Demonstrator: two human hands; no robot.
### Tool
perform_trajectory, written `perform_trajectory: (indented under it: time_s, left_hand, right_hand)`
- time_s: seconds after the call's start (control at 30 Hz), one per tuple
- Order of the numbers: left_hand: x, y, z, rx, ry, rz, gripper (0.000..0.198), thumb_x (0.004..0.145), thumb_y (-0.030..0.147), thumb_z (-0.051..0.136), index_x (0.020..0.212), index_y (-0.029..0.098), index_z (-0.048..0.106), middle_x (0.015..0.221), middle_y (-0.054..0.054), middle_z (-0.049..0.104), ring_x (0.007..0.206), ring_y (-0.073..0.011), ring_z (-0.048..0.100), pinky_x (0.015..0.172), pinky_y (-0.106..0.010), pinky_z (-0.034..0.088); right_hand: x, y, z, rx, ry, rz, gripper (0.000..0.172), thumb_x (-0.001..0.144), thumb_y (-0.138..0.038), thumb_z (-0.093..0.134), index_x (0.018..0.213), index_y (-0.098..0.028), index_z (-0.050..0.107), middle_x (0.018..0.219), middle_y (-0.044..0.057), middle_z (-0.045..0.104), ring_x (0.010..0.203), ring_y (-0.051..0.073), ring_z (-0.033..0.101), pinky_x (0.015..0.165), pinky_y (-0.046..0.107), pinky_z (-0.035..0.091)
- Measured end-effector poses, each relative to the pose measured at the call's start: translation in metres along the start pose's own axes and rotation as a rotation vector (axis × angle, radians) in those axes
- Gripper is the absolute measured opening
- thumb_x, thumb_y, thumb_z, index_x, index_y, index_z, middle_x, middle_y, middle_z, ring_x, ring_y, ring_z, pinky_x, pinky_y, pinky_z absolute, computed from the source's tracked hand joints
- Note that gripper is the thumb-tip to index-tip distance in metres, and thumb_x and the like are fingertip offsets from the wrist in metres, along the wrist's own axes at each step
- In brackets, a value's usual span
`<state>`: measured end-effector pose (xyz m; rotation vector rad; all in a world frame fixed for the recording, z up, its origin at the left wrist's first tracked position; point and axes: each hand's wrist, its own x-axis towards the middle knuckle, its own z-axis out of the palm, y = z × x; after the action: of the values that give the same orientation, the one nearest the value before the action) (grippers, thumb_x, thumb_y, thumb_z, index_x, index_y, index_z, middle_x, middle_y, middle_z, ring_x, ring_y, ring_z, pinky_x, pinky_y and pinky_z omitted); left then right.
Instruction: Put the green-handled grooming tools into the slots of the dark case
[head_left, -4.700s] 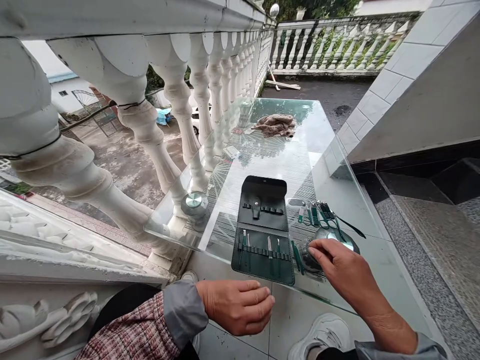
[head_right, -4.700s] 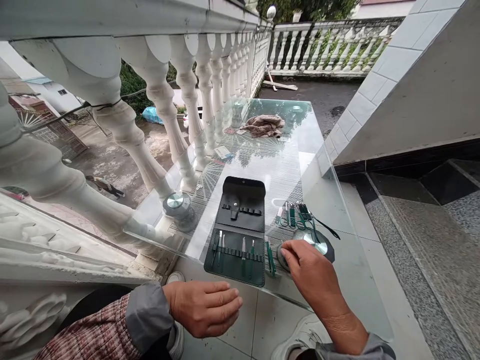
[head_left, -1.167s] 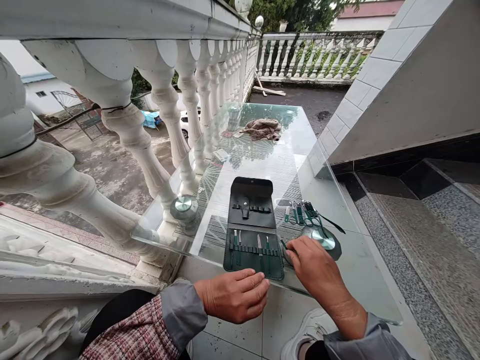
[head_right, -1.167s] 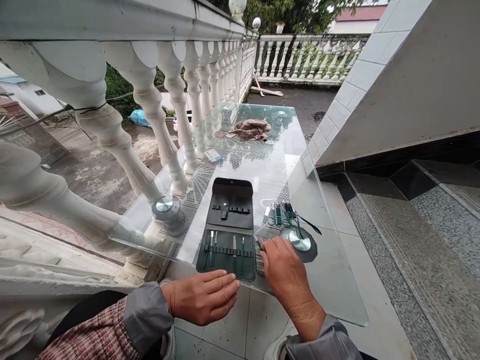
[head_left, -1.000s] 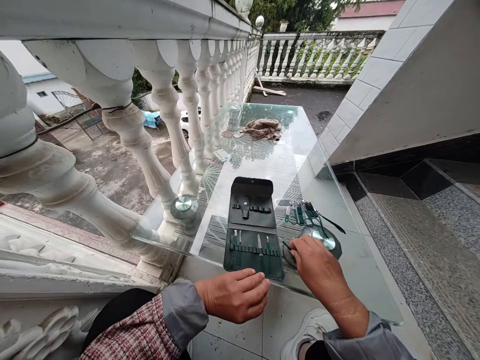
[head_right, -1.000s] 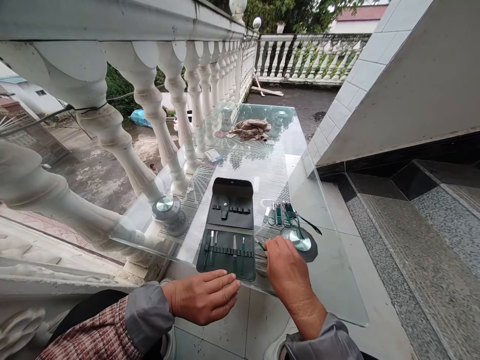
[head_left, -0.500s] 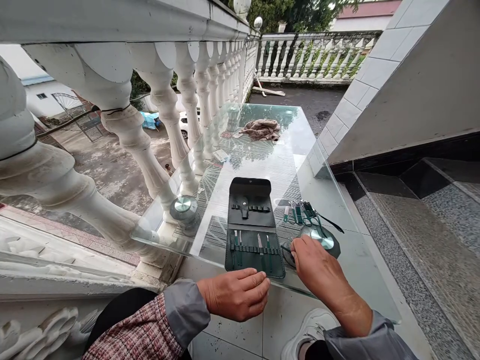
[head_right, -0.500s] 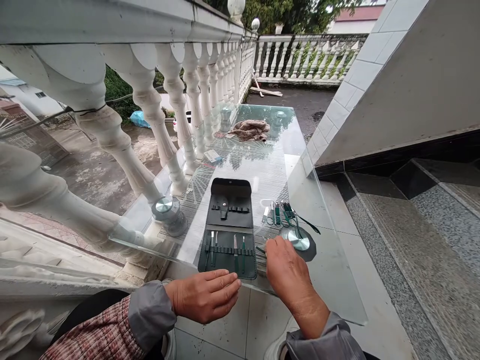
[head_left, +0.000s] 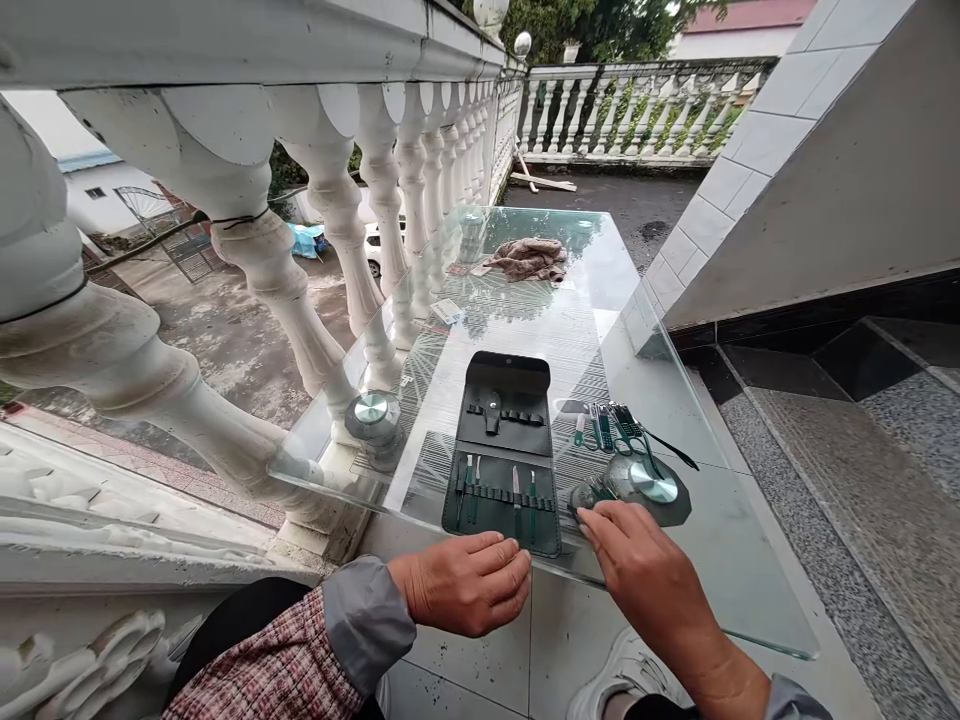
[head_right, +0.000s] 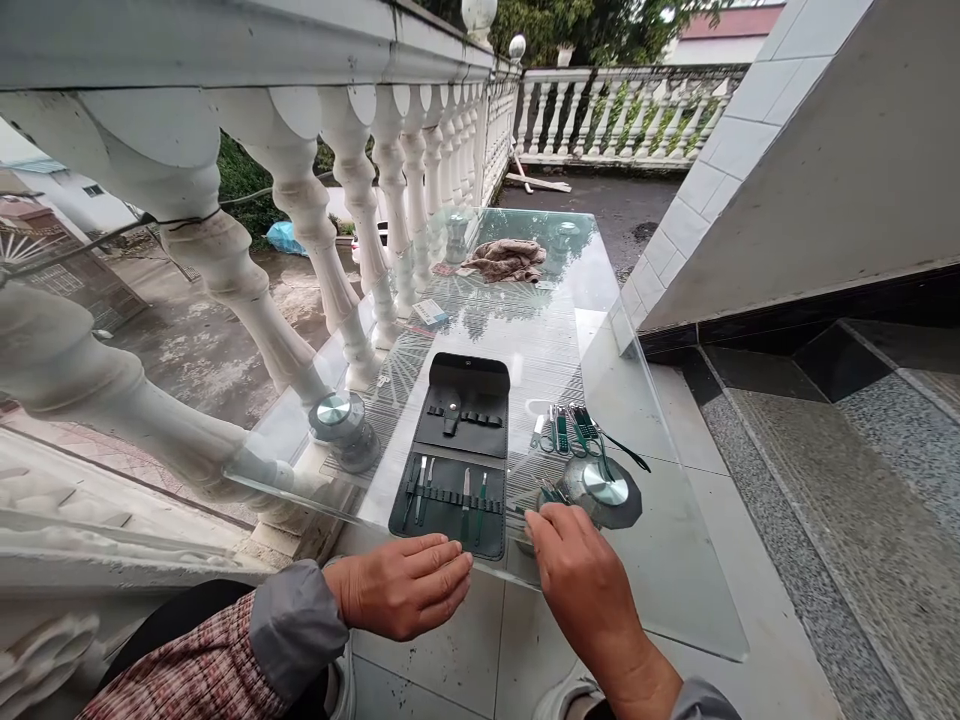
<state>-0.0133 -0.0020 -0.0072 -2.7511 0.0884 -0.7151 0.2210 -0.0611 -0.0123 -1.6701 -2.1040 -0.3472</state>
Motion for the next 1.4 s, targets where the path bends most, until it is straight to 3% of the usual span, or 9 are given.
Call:
perform_trajectory:
  time_s: [0.27, 0.43, 0.77, 0.9, 1.0, 1.1, 1.17, 1.27, 1.4]
  left_hand:
    - [-0.001, 0.000, -0.001, -0.001, -0.015, -0.002, 0.016, 0.087, 0.021, 0.053, 0.095, 0.012, 0.064, 0.104, -0.010, 0.064, 0.095, -0.0189, 0.061, 0.086, -0.032, 0.051]
    - [-0.001, 0.000, 0.001, -0.007, -0.018, 0.002, 0.017, 0.086, 0.022, 0.054, 0.095, 0.012, 0.063, 0.104, -0.011, 0.063, 0.095, -0.0193, 0.060, 0.085, -0.033, 0.051]
    - [0.001, -0.001, 0.000, -0.025, 0.011, -0.009, 0.016, 0.086, 0.020, 0.052, 0.093, 0.011, 0.064, 0.100, -0.010, 0.064, 0.093, -0.0198, 0.060, 0.083, -0.032, 0.051]
    - [0.000, -0.001, 0.000, -0.026, -0.008, -0.003, 0.017, 0.088, 0.021, 0.050, 0.094, 0.012, 0.063, 0.101, -0.010, 0.063, 0.094, -0.0193, 0.060, 0.082, -0.031, 0.051]
    - [0.001, 0.000, 0.000, -0.027, -0.029, 0.002, 0.017, 0.088, 0.021, 0.050, 0.095, 0.012, 0.062, 0.103, -0.011, 0.063, 0.093, -0.0191, 0.060, 0.081, -0.031, 0.051]
    - [0.003, 0.000, 0.001, -0.027, -0.024, -0.005, 0.016, 0.087, 0.020, 0.052, 0.096, 0.011, 0.062, 0.104, -0.011, 0.062, 0.093, -0.0187, 0.060, 0.082, -0.031, 0.051]
    - [0.003, 0.000, 0.001, -0.027, -0.008, -0.006, 0.016, 0.087, 0.020, 0.052, 0.095, 0.011, 0.062, 0.105, -0.011, 0.063, 0.092, -0.0184, 0.060, 0.082, -0.030, 0.051]
    - [0.004, 0.000, 0.001, -0.022, 0.008, -0.014, 0.017, 0.087, 0.020, 0.052, 0.095, 0.011, 0.063, 0.104, -0.011, 0.064, 0.092, -0.0182, 0.060, 0.081, -0.030, 0.051]
    - [0.006, -0.001, 0.001, -0.024, 0.012, -0.022, 0.017, 0.087, 0.020, 0.051, 0.095, 0.011, 0.064, 0.103, -0.010, 0.064, 0.089, -0.0177, 0.060, 0.079, -0.030, 0.052]
  right_hand:
    - [-0.022, 0.004, -0.006, 0.141, 0.051, -0.202, 0.023, 0.082, -0.033, 0.058, 0.099, -0.017, 0.062, 0.092, 0.010, 0.065, 0.090, 0.022, 0.058, 0.079, 0.037, 0.047]
    - [-0.025, 0.001, -0.007, 0.221, 0.096, -0.259, 0.011, 0.082, -0.019, 0.057, 0.091, -0.020, 0.062, 0.083, 0.006, 0.065, 0.080, 0.017, 0.060, 0.074, 0.032, 0.048]
    - [-0.017, -0.007, -0.010, 0.302, 0.120, -0.332, 0.015, 0.079, -0.008, 0.054, 0.085, -0.020, 0.061, 0.075, 0.004, 0.064, 0.070, 0.014, 0.057, 0.066, 0.028, 0.048]
    - [-0.011, -0.005, -0.015, 0.468, 0.182, -0.125, 0.016, 0.079, -0.011, 0.057, 0.089, -0.022, 0.059, 0.077, 0.002, 0.064, 0.072, 0.012, 0.060, 0.067, 0.025, 0.050]
    - [0.001, -0.008, -0.019, 0.558, 0.257, 0.187, 0.006, 0.079, -0.021, 0.060, 0.085, -0.023, 0.060, 0.075, 0.001, 0.065, 0.071, 0.014, 0.062, 0.068, 0.026, 0.051]
    - [0.021, -0.012, -0.019, 0.763, 0.184, 0.536, 0.014, 0.080, -0.034, 0.059, 0.084, -0.021, 0.062, 0.070, 0.001, 0.064, 0.062, 0.014, 0.061, 0.058, 0.025, 0.051]
    - [0.039, -0.014, -0.018, 0.953, 0.127, 0.687, 0.024, 0.077, -0.041, 0.060, 0.086, -0.018, 0.061, 0.069, 0.002, 0.063, 0.060, 0.014, 0.060, 0.056, 0.027, 0.052]
    - [0.063, -0.013, -0.013, 1.149, 0.066, 0.786, 0.039, 0.071, -0.047, 0.065, 0.094, -0.016, 0.058, 0.070, 0.002, 0.064, 0.059, 0.014, 0.060, 0.056, 0.029, 0.053]
    - [0.082, -0.009, -0.002, 1.234, -0.030, 0.807, 0.049, 0.064, -0.052, 0.068, 0.094, -0.016, 0.056, 0.066, 0.000, 0.061, 0.055, 0.014, 0.059, 0.054, 0.031, 0.053]
